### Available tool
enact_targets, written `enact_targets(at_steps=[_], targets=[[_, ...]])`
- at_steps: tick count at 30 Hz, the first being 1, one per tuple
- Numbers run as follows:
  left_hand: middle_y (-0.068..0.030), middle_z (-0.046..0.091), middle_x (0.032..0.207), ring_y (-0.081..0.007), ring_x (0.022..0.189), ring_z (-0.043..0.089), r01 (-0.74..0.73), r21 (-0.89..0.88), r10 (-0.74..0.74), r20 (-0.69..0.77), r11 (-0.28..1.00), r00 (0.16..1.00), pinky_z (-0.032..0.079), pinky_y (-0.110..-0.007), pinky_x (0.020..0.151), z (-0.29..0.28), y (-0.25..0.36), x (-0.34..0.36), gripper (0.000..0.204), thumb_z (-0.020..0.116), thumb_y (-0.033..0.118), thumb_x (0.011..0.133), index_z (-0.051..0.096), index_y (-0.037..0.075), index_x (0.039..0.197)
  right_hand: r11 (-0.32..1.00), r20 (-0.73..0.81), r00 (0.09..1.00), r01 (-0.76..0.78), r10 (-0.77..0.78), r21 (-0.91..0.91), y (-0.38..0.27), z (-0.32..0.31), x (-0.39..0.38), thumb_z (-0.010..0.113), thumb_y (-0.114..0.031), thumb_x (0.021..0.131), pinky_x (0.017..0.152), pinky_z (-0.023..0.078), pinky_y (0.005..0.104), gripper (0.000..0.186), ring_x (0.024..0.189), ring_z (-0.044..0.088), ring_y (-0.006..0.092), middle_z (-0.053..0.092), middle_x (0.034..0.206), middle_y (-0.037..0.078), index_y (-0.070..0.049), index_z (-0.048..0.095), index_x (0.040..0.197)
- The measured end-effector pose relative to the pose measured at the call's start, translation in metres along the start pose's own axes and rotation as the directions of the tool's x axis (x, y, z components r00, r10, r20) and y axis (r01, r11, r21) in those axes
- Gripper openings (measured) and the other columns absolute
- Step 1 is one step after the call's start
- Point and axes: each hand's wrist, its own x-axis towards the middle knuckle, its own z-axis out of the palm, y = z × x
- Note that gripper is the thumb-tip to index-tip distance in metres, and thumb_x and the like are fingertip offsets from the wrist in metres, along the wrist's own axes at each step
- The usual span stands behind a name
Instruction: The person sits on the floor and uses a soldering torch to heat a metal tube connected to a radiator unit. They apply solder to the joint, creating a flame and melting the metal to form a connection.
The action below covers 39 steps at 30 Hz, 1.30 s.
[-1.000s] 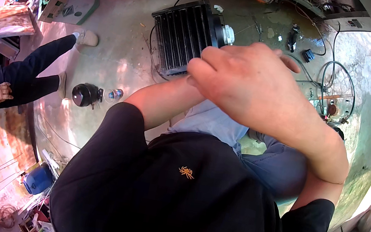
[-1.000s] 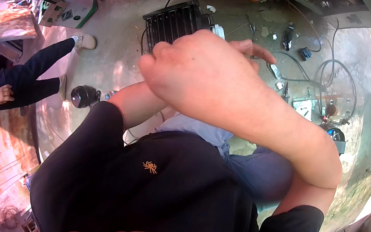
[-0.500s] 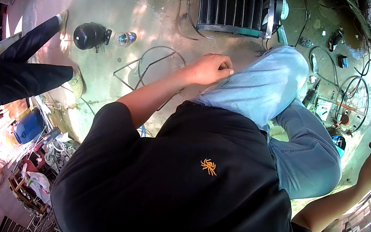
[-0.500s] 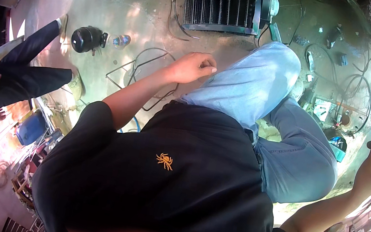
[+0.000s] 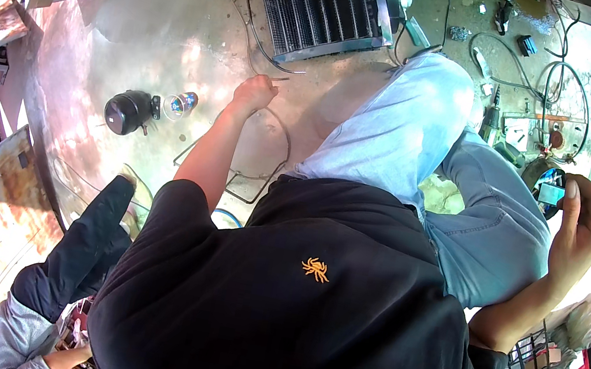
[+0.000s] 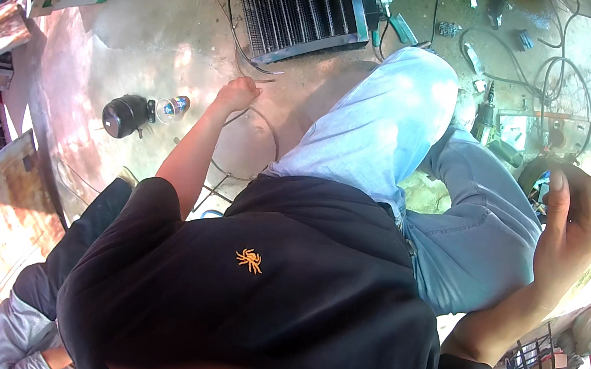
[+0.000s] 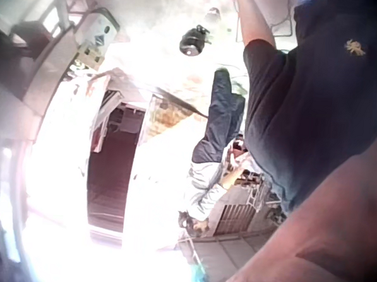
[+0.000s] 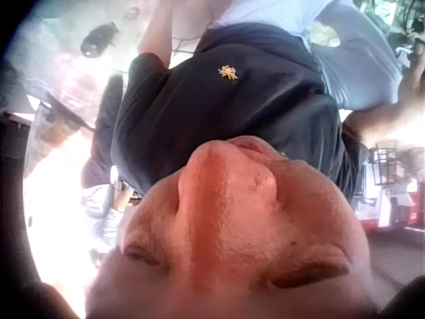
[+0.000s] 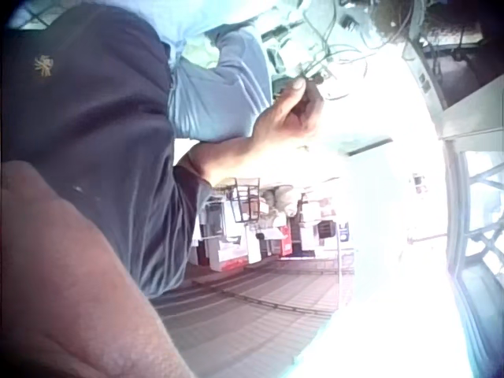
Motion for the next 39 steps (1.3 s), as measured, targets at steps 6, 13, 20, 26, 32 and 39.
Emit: enact_targets(at_steps=[6, 13, 20, 26, 32, 39], targets=[[-0.0145, 0.074, 0.081, -0.0243, 0.079, 0.074, 0.084, -0.468, -0.062, 0.063, 0.88, 0.996, 0.056, -0.037, 0.075, -0.014, -0.037, 0.025, 0.032, 0.066, 0.03, 0.094, 0.071, -0.001, 0.099, 1.0, -0.137, 0.991, -0.006, 0.002, -0.024, -0.013, -0.009, 0.007, 0.069, -0.015, 0.097, 0.072, 0.049, 0.0292, 0.019, 0.074, 0.061, 0.0163, 0.069, 0.085, 0.01, 0.003, 0.071, 0.104], [-0.0132, 0.076, 0.079, -0.0227, 0.075, 0.074, 0.059, -0.493, -0.229, -0.292, 0.868, 0.928, 0.056, -0.035, 0.074, -0.062, -0.078, 0.029, 0.026, 0.067, 0.024, 0.092, 0.073, -0.001, 0.096, 0.995, 0.03, 0.995, 0.092, -0.093, 0.048, -0.03, -0.016, -0.009, 0.074, -0.013, 0.092, 0.066, 0.048, 0.0319, 0.02, 0.068, 0.06, 0.0207, 0.065, 0.082, 0.01, 0.0, 0.07, 0.106], [-0.0062, 0.071, 0.075, -0.0143, 0.068, 0.065, -0.351, -0.437, -0.085, -0.717, 0.828, 0.692, 0.052, -0.03, 0.067, -0.147, 0.041, -0.017, 0.021, 0.063, 0.019, 0.099, 0.07, -0.001, 0.099, 0.988, 0.422, 0.899, 0.148, -0.115, -0.045, -0.01, 0.016, -0.021, 0.077, -0.014, 0.085, 0.069, 0.051, 0.0407, 0.03, 0.075, 0.064, 0.0322, 0.066, 0.089, 0.014, -0.003, 0.065, 0.11], [-0.0032, 0.068, 0.078, -0.0079, 0.069, 0.061, -0.616, -0.504, 0.383, -0.494, 0.605, 0.78, 0.049, -0.026, 0.063, -0.125, 0.214, -0.067, 0.014, 0.064, 0.012, 0.099, 0.069, 0.002, 0.106, 0.993, 0.495, 0.864, 0.118, -0.086, -0.032, -0.001, 0.015, -0.01, 0.076, -0.012, 0.085, 0.073, 0.05, 0.0458, 0.031, 0.081, 0.065, 0.0378, 0.067, 0.087, 0.016, -0.003, 0.062, 0.111], [-0.0106, 0.07, 0.086, -0.0253, 0.075, 0.068, -0.894, -0.371, 0.845, -0.368, 0.25, 0.388, 0.053, -0.036, 0.067, -0.075, 0.346, -0.095, 0.012, 0.068, 0.012, 0.091, 0.069, 0.004, 0.1, 0.997, 0.499, 0.865, 0.076, -0.057, -0.018, 0.001, 0.012, -0.017, 0.075, -0.01, 0.084, 0.072, 0.05, 0.0463, 0.03, 0.08, 0.065, 0.0376, 0.067, 0.087, 0.016, -0.004, 0.063, 0.111], [-0.0125, 0.071, 0.091, -0.0347, 0.086, 0.069, -0.933, -0.261, 0.956, -0.092, 0.247, 0.279, 0.054, -0.044, 0.074, -0.04, 0.379, -0.09, 0.013, 0.067, 0.014, 0.09, 0.068, 0.003, 0.096, 0.995, 0.476, 0.874, 0.093, -0.099, 0.036, -0.001, 0.007, -0.018, 0.077, -0.012, 0.084, 0.071, 0.05, 0.0464, 0.032, 0.08, 0.067, 0.0376, 0.068, 0.085, 0.016, -0.004, 0.064, 0.111]])
